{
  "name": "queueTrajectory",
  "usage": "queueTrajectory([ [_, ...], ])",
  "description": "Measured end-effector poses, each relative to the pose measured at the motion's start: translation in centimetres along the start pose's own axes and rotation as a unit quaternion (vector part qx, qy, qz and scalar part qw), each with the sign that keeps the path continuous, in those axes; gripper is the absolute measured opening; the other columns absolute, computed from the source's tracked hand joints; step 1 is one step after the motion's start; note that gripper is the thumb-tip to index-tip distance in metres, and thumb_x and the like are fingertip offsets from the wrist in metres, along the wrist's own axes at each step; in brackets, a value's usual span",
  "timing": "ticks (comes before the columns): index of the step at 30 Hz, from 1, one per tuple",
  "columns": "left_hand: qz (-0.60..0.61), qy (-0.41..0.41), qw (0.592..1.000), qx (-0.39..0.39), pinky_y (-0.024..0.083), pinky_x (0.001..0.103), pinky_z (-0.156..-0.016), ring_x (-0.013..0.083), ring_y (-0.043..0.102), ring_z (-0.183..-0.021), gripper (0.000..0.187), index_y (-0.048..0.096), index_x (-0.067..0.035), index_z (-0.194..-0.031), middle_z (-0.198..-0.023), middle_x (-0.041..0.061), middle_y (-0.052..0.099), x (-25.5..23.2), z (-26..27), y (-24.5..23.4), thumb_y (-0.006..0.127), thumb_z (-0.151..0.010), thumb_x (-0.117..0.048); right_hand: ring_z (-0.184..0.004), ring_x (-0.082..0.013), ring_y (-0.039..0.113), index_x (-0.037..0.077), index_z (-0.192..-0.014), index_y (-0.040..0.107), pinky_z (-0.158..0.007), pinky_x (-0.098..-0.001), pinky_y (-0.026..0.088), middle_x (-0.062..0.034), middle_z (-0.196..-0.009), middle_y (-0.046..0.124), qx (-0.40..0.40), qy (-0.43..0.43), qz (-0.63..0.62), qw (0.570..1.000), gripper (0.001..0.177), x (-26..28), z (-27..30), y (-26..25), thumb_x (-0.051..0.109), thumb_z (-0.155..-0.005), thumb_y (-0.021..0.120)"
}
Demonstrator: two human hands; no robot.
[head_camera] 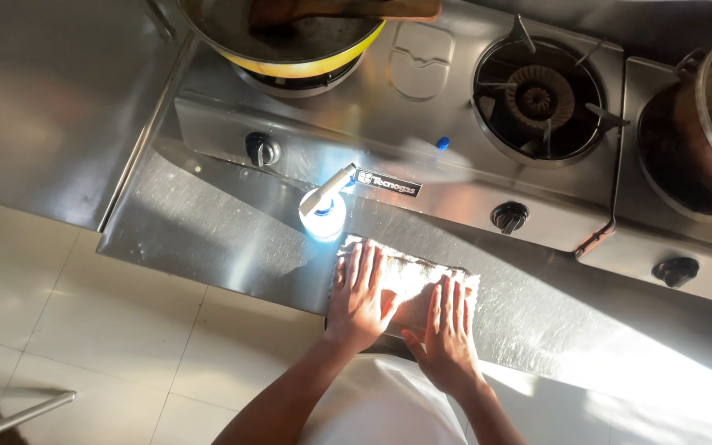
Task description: The person is cleaning the stove and kitchen counters using a spray bottle and a rag.
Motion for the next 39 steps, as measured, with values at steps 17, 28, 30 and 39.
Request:
queueTrajectory([
  [17,-0.034,-0.029,0.999,0.029,0.021,0.062,-0.119,0.0440,0.027,-0.150,0.082,0.036,0.003,-0.153,-0.161,0.026,0.031,-0.6,-2.8,0.0,0.062,-0.092,-0.044,-0.150,-0.0519,0.015,-0.015,-0.149,0.028,-0.121,-0.0584,0.013,-0.0362,-0.160,0.019,0.002,-0.009,0.005,1.000,0.096,-1.5,-2.9,-0.9,0.052,-0.090,0.063],
  [28,-0.050,-0.066,0.996,0.023,0.017,0.061,-0.121,0.0451,0.020,-0.154,0.082,0.035,0.002,-0.155,-0.162,0.027,0.030,1.8,-8.9,3.6,0.061,-0.094,-0.046,-0.151,-0.0556,0.022,-0.013,-0.154,0.029,-0.122,-0.0654,0.018,-0.0372,-0.160,0.026,-0.087,-0.061,0.065,0.992,0.085,-5.3,-9.6,-0.4,0.046,-0.100,0.055],
  [30,-0.056,-0.077,0.995,0.037,0.015,0.061,-0.123,0.0441,0.020,-0.153,0.082,0.034,0.002,-0.155,-0.161,0.027,0.029,1.9,-9.1,3.7,0.060,-0.094,-0.046,-0.150,-0.0545,0.022,-0.013,-0.155,0.027,-0.122,-0.0640,0.017,-0.0357,-0.160,0.025,-0.064,-0.044,0.079,0.994,0.086,-5.6,-10.0,-0.2,0.048,-0.099,0.054],
  [39,-0.060,-0.069,0.996,-0.001,0.018,0.058,-0.123,0.0424,0.022,-0.153,0.085,0.031,0.005,-0.156,-0.164,0.028,0.027,0.5,-4.9,3.3,0.061,-0.093,-0.044,-0.153,-0.0535,0.017,-0.014,-0.154,0.024,-0.124,-0.0610,0.015,-0.0362,-0.163,0.020,-0.067,-0.067,0.024,0.995,0.091,-4.8,-5.3,-0.1,0.050,-0.098,0.056],
])
Point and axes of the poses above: each hand's wrist, its own z-axis away from the middle knuckle, its own y-axis out of the palm, x = y × z, the point moved 4 cm from there along -z, towards the middle knuckle
